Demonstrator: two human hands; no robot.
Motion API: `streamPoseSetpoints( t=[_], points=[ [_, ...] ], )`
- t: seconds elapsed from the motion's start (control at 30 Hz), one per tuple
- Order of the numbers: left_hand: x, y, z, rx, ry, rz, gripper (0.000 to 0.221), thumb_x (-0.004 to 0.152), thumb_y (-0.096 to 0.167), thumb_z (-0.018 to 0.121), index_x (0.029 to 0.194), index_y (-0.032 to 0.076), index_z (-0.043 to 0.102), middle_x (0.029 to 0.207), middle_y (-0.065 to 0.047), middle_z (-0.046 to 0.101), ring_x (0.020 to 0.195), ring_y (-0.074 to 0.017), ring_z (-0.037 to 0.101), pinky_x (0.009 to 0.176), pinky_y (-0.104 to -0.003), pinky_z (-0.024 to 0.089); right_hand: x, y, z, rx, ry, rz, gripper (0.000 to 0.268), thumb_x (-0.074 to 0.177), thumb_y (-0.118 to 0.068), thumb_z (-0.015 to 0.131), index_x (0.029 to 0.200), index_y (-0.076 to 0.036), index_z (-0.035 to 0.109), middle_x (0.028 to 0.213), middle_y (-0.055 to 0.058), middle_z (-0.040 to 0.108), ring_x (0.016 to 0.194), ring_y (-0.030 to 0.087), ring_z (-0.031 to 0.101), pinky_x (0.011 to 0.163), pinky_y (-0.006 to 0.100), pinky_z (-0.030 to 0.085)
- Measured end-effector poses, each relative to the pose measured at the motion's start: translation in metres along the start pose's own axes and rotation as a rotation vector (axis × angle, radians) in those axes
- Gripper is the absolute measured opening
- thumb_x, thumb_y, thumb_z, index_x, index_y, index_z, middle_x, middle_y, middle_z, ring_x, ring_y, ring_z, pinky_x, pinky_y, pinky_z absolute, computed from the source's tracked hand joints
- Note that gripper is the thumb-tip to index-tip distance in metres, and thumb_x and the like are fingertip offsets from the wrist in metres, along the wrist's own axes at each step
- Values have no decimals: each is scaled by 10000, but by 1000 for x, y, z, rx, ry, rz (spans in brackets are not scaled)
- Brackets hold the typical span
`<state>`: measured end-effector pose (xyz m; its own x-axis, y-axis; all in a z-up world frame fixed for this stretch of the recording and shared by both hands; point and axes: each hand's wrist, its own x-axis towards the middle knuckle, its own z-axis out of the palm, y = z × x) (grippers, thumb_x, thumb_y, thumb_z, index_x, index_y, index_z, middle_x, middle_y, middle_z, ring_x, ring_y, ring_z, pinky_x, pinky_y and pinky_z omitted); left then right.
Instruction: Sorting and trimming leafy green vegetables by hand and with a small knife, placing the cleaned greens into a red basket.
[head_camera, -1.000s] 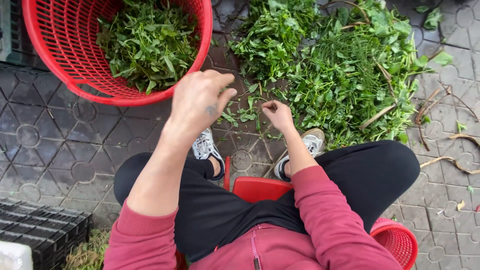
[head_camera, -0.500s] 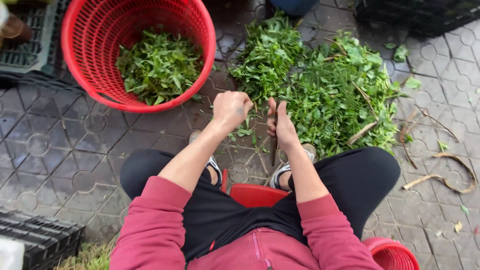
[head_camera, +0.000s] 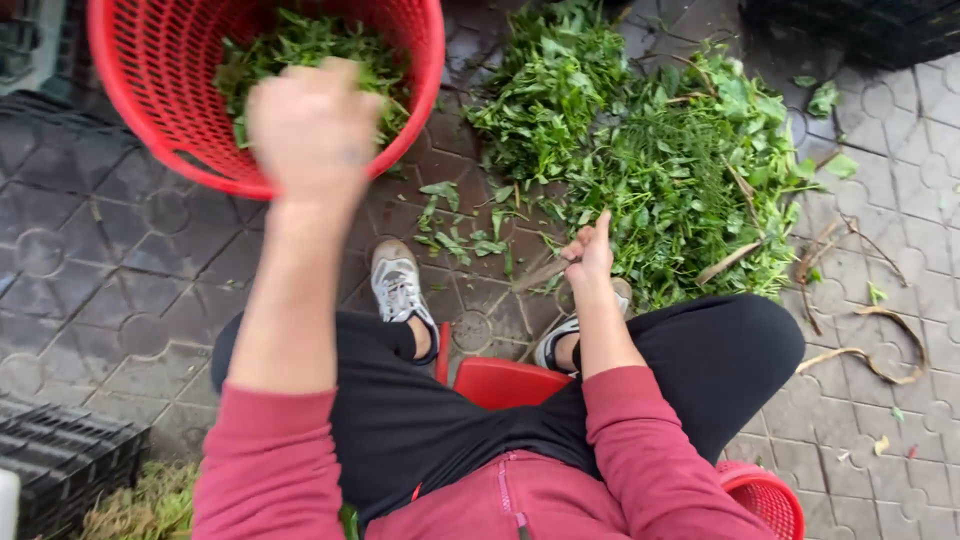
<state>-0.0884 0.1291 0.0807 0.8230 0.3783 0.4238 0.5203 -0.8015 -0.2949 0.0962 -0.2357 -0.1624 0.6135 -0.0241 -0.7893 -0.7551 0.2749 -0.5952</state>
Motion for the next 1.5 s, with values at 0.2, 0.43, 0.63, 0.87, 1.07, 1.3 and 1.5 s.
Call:
streamPoseSetpoints(
  t=[0.2, 0.43, 0.63, 0.87, 1.07, 1.3, 1.5],
  points=[
    [-18, -100, 22, -254, 16, -277, 317, 1033, 26, 719, 1345, 40, 672, 1129, -208, 678, 967, -435, 676, 693, -560, 568, 20, -2, 24, -167, 71, 26, 182, 1070, -190, 748, 1114, -82, 608, 949, 52, 653, 531, 72, 337, 478, 259, 316],
    [-16, -55, -7, -571, -178, -190, 587, 1093, 260, 890, 1576, -24, 714, 1315, -269, 808, 1118, -452, 761, 916, -543, 591, 61, 7, 106, -337, -22, 23, 425, 1065, -542, 692, 1027, -179, 475, 729, -17, 400, 529, 101, 372, 459, 280, 326],
    [9, -7, -65, -716, -385, -58, 574, 1071, 344, 770, 1531, 15, 672, 1207, -177, 796, 980, -446, 748, 722, -569, 581, 94, 3, 129, -378, -2, 43, 211, 1073, -123, 753, 1209, -55, 607, 821, 20, 557, 551, 76, 384, 458, 252, 333],
    [7, 24, -90, -704, -301, 85, 581, 998, 300, 849, 1478, 27, 667, 1235, -160, 790, 974, -412, 736, 854, -534, 554, -32, -6, 84, -896, -205, -196, 596, 1029, -366, 765, 1555, -139, 599, 684, -61, 580, 481, 33, 344, 444, 208, 341],
    [-24, 42, -79, -731, -451, 213, 684, 898, 333, 902, 1467, 74, 624, 1212, -86, 780, 902, -388, 752, 755, -504, 576, -18, 28, 31, -1868, -454, -352, 719, 1012, -156, 754, 1676, -201, 481, 1697, 146, 488, 1534, 348, 507, 1234, 576, 471],
    [-32, 24, -45, -719, -362, 94, 405, 976, 291, 848, 1316, 132, 696, 956, -56, 715, 855, -321, 736, 781, -465, 575, 57, 58, 13, -1764, -299, -264, 264, 1056, -298, 691, 1274, -202, 804, 1164, 51, 828, 1120, 302, 776, 974, 494, 618],
    [-16, 21, -62, -789, -228, 82, 529, 954, -21, 689, 1479, 14, 634, 1337, -179, 705, 950, -391, 700, 815, -496, 566, 61, 99, 55, -1569, -92, -327, 148, 1067, -346, 695, 1080, -202, 726, 1088, 55, 803, 991, 296, 740, 845, 471, 578]
  ],
)
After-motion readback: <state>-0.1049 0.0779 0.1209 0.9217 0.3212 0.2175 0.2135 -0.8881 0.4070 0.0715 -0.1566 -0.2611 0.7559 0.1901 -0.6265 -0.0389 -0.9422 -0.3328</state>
